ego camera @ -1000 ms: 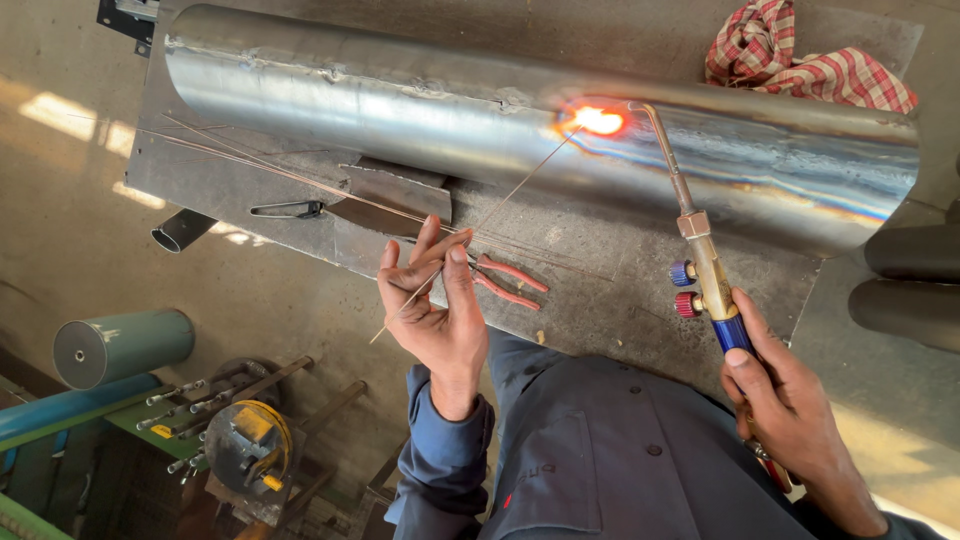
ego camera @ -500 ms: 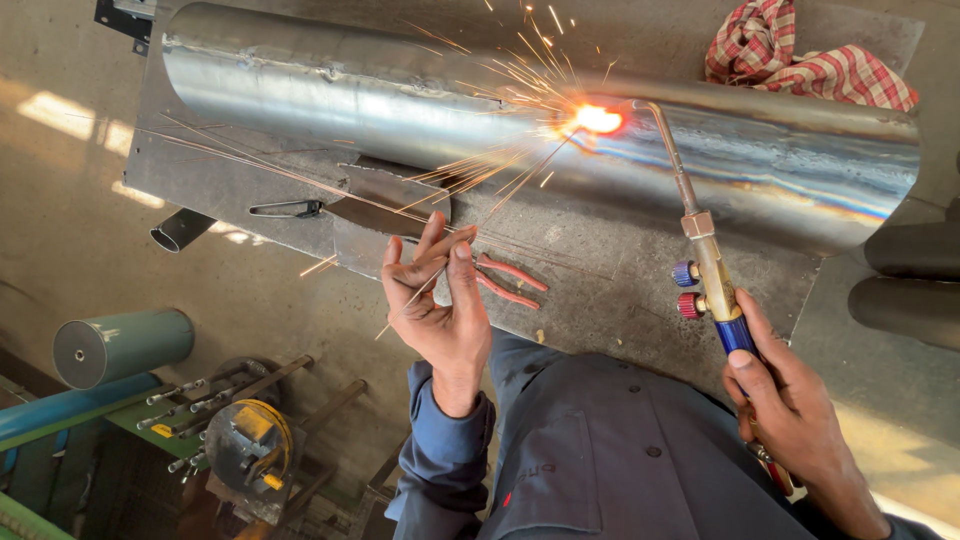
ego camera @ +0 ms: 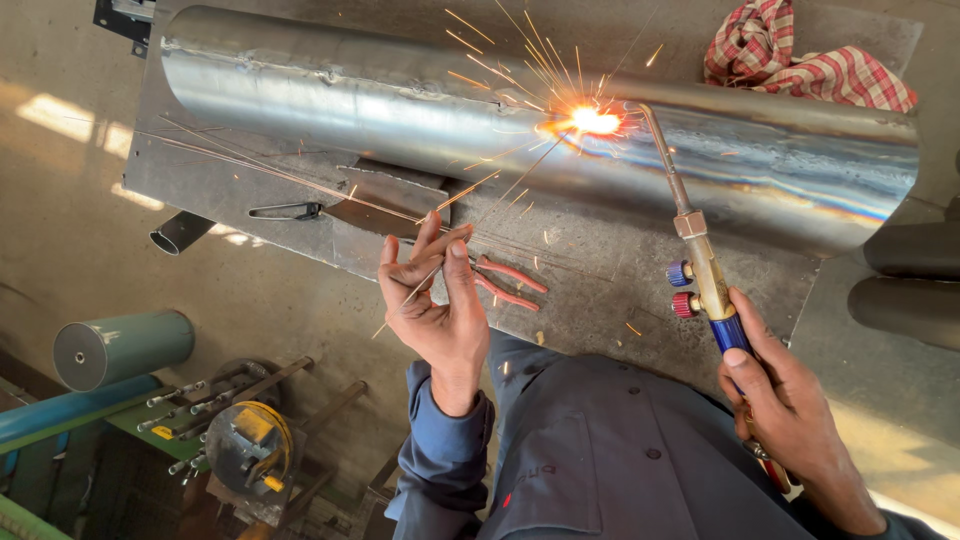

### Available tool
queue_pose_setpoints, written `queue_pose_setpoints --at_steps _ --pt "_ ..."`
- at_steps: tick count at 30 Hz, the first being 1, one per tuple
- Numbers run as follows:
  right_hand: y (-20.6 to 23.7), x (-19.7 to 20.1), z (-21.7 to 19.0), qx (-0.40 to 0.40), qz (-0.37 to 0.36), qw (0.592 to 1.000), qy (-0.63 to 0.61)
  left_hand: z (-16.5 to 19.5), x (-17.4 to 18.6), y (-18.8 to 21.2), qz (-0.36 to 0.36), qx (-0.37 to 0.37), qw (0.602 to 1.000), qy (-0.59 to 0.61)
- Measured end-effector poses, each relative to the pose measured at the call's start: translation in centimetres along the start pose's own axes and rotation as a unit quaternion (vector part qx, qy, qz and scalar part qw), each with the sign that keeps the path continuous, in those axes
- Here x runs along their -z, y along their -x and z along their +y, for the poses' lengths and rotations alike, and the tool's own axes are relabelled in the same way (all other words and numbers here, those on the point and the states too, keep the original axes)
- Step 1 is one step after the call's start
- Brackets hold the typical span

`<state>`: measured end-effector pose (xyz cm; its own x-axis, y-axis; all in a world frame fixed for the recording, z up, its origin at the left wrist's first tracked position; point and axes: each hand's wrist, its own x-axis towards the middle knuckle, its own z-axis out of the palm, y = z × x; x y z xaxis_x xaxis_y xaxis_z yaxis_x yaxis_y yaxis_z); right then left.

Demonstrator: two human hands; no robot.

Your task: The person gas-welds the seam of a large metal cylinder resting on a work table. They hold a welding torch in one hand and feed a filler rod with the other, moving along the seam with sparks flying, then set the torch down at the end.

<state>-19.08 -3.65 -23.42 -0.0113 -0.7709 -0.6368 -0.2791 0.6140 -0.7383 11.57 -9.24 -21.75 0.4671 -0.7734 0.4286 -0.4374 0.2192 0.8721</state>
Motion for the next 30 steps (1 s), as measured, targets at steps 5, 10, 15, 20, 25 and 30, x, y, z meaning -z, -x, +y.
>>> queue_pose_setpoints --at_steps 5,10,15,20,25,30 --pt "-0.1 -0.1 0.0 0.013 -0.005 1.000 0.002 0.0 -0.1 0.0 0.002 0.003 1.000 0.010" --pt "-0.2 -0.1 0.0 0.008 -0.007 1.000 0.002 -0.1 0.0 -0.1 0.000 0.000 1.000 -0.002" --pt "-0.3 -0.1 0.1 0.005 -0.008 1.000 -0.003 -0.3 -0.1 -0.1 0.001 0.007 1.000 0.005" --pt "-0.4 -0.1 0.2 0.001 -0.007 1.000 -0.002 -0.3 -0.1 -0.2 0.001 0.007 1.000 0.010" --pt "-0.8 0.2 1.3 0.009 -0.015 0.999 -0.030 -0.4 0.0 -0.4 0.006 0.018 0.999 0.025" --pt "-0.1 1.3 3.0 0.050 -0.030 0.994 -0.096 -0.5 0.4 -0.7 0.013 0.014 1.000 0.006"
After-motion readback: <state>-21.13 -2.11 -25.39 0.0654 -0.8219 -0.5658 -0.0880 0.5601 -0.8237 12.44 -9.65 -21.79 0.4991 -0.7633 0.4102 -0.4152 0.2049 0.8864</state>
